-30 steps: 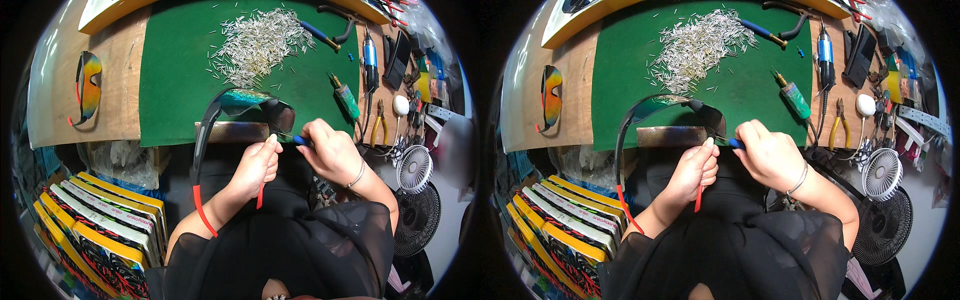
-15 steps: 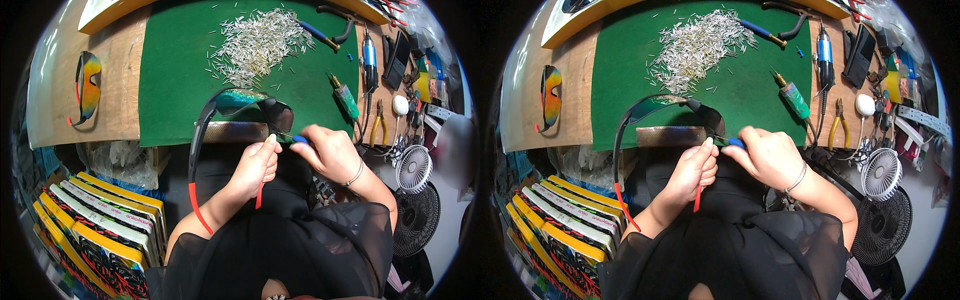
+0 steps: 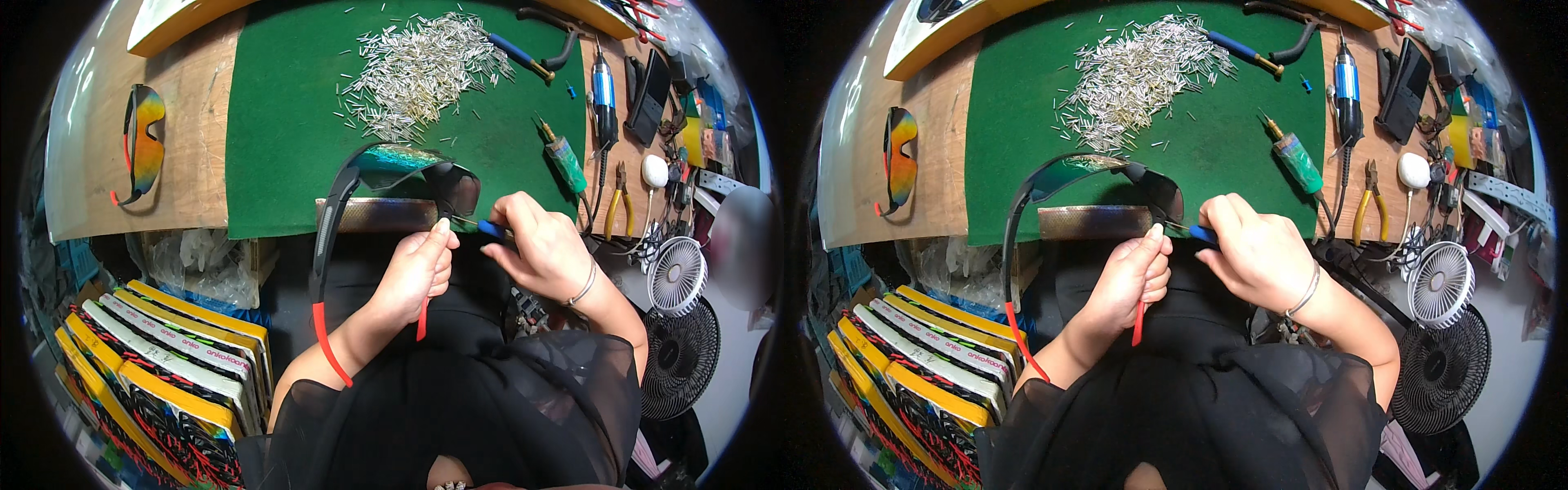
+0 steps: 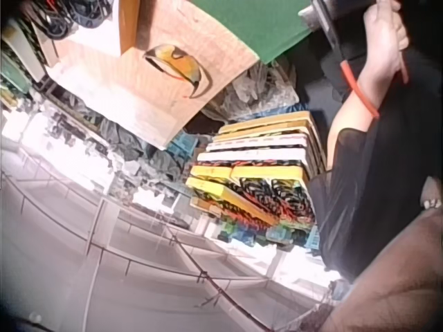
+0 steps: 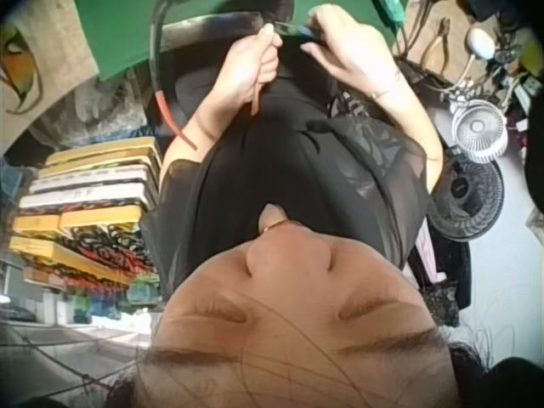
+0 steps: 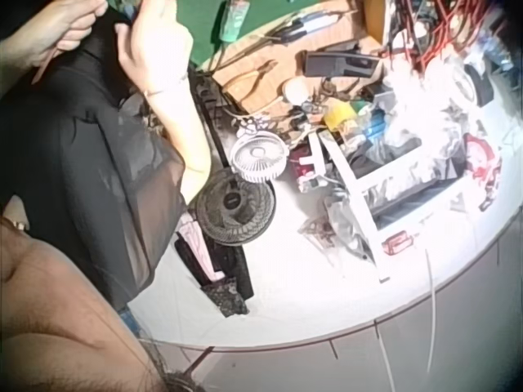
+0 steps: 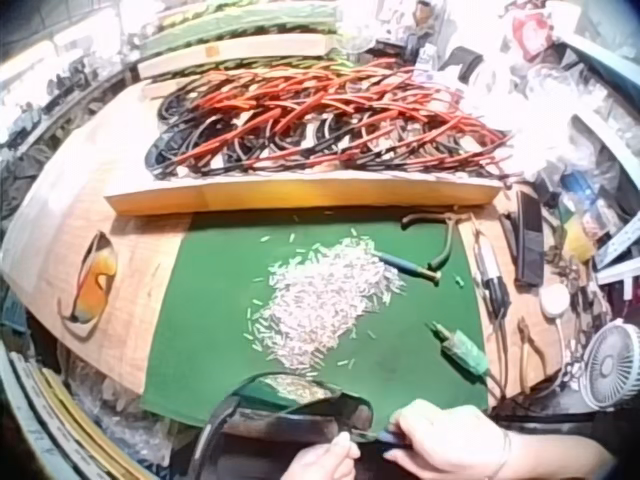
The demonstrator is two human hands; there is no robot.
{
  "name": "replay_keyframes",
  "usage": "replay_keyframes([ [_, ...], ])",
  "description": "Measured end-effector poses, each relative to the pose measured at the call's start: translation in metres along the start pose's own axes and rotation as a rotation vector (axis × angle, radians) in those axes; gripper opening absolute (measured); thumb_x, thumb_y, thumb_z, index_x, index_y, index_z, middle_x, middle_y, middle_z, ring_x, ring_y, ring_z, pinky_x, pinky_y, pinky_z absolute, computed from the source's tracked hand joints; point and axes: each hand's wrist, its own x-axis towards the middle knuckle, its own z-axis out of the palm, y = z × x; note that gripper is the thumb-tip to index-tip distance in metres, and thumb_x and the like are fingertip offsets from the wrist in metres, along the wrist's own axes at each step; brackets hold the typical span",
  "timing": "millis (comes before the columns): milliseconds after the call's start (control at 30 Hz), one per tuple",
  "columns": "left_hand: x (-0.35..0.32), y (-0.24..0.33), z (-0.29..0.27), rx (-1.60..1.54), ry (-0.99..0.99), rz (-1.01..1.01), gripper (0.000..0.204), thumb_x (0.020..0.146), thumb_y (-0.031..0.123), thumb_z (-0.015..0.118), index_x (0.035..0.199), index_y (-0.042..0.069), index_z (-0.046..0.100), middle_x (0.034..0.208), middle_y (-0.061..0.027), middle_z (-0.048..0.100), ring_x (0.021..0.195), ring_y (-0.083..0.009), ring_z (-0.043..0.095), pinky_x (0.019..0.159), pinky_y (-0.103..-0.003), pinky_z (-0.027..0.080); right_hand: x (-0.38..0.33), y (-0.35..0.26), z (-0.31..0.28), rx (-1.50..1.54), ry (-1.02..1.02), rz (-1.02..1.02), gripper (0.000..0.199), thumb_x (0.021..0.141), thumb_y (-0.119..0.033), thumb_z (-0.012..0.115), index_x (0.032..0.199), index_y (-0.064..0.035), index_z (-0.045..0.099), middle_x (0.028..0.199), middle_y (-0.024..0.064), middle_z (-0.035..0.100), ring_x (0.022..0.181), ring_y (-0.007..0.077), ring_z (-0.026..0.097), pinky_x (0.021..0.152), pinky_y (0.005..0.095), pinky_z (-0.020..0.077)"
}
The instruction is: The person assembles sunglasses by inserting small metal pins into the frame using a hammer and a blue-handled tool. They repeatedly tap the pins into place, inspect the fit, and then move a tray of assembled units to a nearby table.
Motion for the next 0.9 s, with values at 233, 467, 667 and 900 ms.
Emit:
replay_keyframes([
  [233, -0.005, 0.0, -0.001, 0.027, 0.01, -0.003, 0.027, 0.093, 0.03, 0.04, 0.078, 0.008, 0.045, 0.048, 0.0067, 0.027, 0.038, -0.003, 0.021, 0.035, -0.018, 0.02, -0.011, 0.006, -0.01, 0.115, -0.002, 0.139, 0.028, 0.074, -0.018, 0.065, 0.093, -0.001, 0.054, 0.065, 0.0093, 0.054, 0.052, 0.0212, 0.054, 0.049, 0.0299, 0.0425],
  [467, -0.016, -0.02, 0.008, 0.32, -0.048, 0.076, 0.027, 0.094, 0.027, 0.037, 0.084, 0.005, 0.048, 0.051, 0.0016, 0.04, 0.04, -0.0033, 0.027, 0.037, -0.018, 0.023, -0.003, -0.001, 0.007, 0.916, 0.016, 0.378, 0.032, 0.074, -0.014, 0.069, 0.1, -0.0012, 0.054, 0.062, -0.0069, 0.036, 0.052, 0.0005, 0.028, 0.044, 0.0171, 0.0233],
  [667, -0.025, -0.012, 0.016, 0.396, -0.028, 0.233, 0.027, 0.094, 0.023, 0.035, 0.107, 0.0, 0.041, 0.071, -0.0069, 0.057, 0.045, -0.0042, 0.041, 0.042, -0.017, 0.037, 0.0, 0.007, 0.023, 0.915, 0.092, 0.157, 0.015, 0.083, -0.008, 0.056, 0.095, 0.0005, 0.054, 0.071, -0.0014, 0.052, 0.064, 0.0013, 0.045, 0.055, 0.0174, 0.0376],
  [900, -0.022, 0.001, 0.021, 0.504, 0.045, 0.277, 0.023, 0.093, 0.019, 0.037, 0.09, 0.0, 0.049, 0.07, -0.0068, 0.059, 0.045, -0.0029, 0.042, 0.039, -0.016, 0.033, 0.009, 0.003, 0.012, 1.116, -0.027, 0.185, 0.013, 0.085, -0.006, 0.051, 0.096, 0.0007, 0.053, 0.078, 0.0001, 0.056, 0.07, 0.0039, 0.048, 0.062, 0.0199, 0.0419],
])
